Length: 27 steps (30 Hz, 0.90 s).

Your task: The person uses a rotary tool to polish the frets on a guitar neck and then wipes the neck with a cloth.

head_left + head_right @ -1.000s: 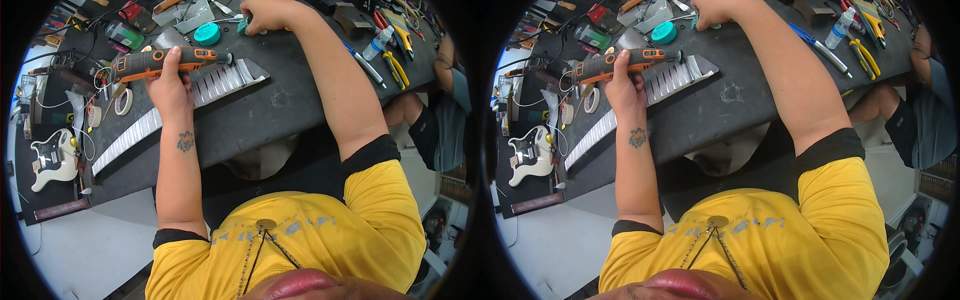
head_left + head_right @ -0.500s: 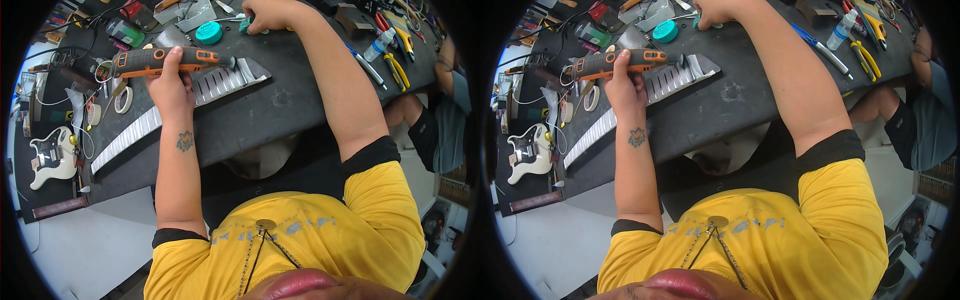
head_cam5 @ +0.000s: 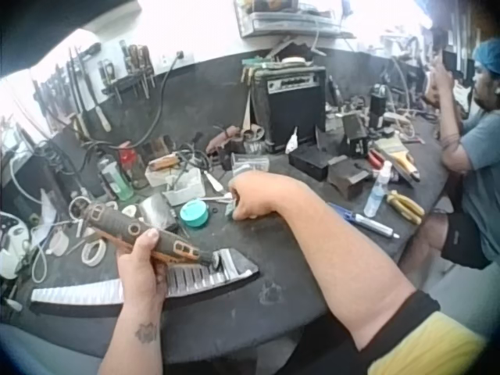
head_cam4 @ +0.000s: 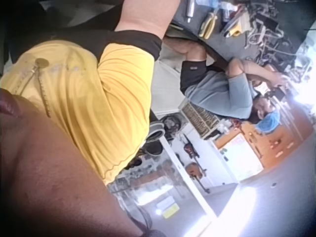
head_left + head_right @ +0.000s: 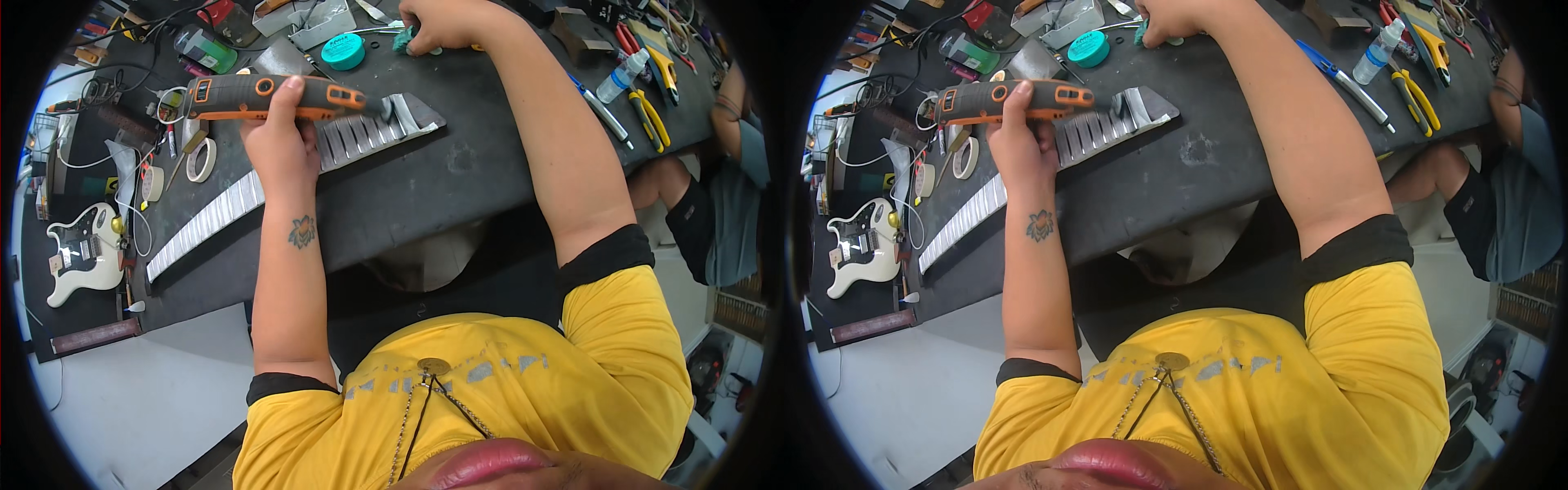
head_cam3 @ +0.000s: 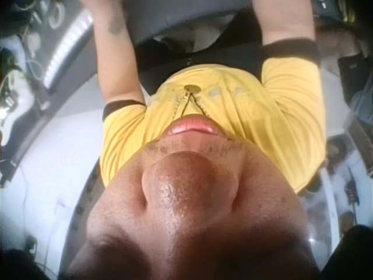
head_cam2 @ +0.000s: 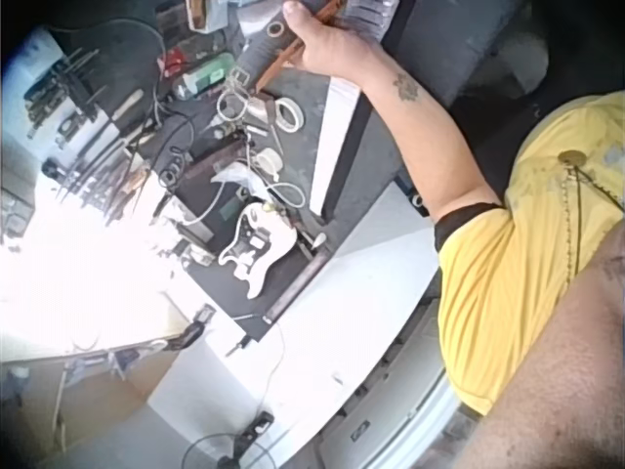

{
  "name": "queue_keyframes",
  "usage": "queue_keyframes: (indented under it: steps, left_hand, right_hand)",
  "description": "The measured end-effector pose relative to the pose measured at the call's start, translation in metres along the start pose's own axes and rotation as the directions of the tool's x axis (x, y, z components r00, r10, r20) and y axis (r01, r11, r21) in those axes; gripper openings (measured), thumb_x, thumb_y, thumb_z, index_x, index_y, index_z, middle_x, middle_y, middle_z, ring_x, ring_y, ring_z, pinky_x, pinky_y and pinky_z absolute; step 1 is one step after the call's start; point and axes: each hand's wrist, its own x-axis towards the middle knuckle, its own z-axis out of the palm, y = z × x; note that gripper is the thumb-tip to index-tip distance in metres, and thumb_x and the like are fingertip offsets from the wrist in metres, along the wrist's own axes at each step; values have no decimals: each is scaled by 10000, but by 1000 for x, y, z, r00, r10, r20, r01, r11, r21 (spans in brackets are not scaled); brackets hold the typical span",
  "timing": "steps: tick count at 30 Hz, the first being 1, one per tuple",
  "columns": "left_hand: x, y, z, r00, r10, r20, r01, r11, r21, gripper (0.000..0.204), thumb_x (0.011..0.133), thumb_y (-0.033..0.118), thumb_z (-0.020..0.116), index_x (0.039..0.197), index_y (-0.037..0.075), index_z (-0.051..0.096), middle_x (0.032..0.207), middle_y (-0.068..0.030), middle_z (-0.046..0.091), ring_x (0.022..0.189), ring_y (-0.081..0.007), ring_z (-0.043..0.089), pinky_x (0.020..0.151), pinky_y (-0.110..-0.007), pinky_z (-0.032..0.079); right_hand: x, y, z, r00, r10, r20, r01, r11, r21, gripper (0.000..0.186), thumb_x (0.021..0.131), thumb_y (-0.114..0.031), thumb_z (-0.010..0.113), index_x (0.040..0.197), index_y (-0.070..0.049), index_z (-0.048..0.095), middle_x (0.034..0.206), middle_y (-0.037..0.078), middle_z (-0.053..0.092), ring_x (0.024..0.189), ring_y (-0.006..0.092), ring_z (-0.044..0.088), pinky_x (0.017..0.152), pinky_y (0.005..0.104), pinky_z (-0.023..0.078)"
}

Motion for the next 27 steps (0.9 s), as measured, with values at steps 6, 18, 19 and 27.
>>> queue_keyframes:
  steps: [6,18,19,27]
  left_hand:
    - [-1,0,-1,1000,-1,15,1,1000,12,190,859,153,782,943,44,651,779,-2,630,496,-46,484,400,-199,333]
    - [-6,1,-3,991,8,130,-19,996,82,220,895,229,736,943,61,602,719,-26,611,437,-64,447,384,-203,324]
    - [-6,1,-3,993,22,117,-32,996,78,221,896,230,734,939,61,600,714,-29,613,433,-64,446,382,-204,323]
    - [-7,0,-4,985,23,171,-39,995,89,226,904,240,727,937,54,603,719,-34,621,438,-61,451,386,-200,325]
  right_hand:
    - [1,0,1,1000,-6,-11,5,1000,-30,350,732,-208,766,984,30,721,853,196,747,775,310,731,690,413,553]
    - [1,-3,0,999,46,29,-47,998,30,332,743,-192,758,989,27,716,800,185,738,712,285,721,641,404,541]
    - [1,-4,-1,998,54,43,-56,998,42,331,745,-192,758,990,27,716,797,183,738,705,284,721,635,404,541]
    - [0,-4,-2,998,46,33,-47,999,17,335,746,-190,759,994,31,716,795,184,737,701,287,719,629,401,539]
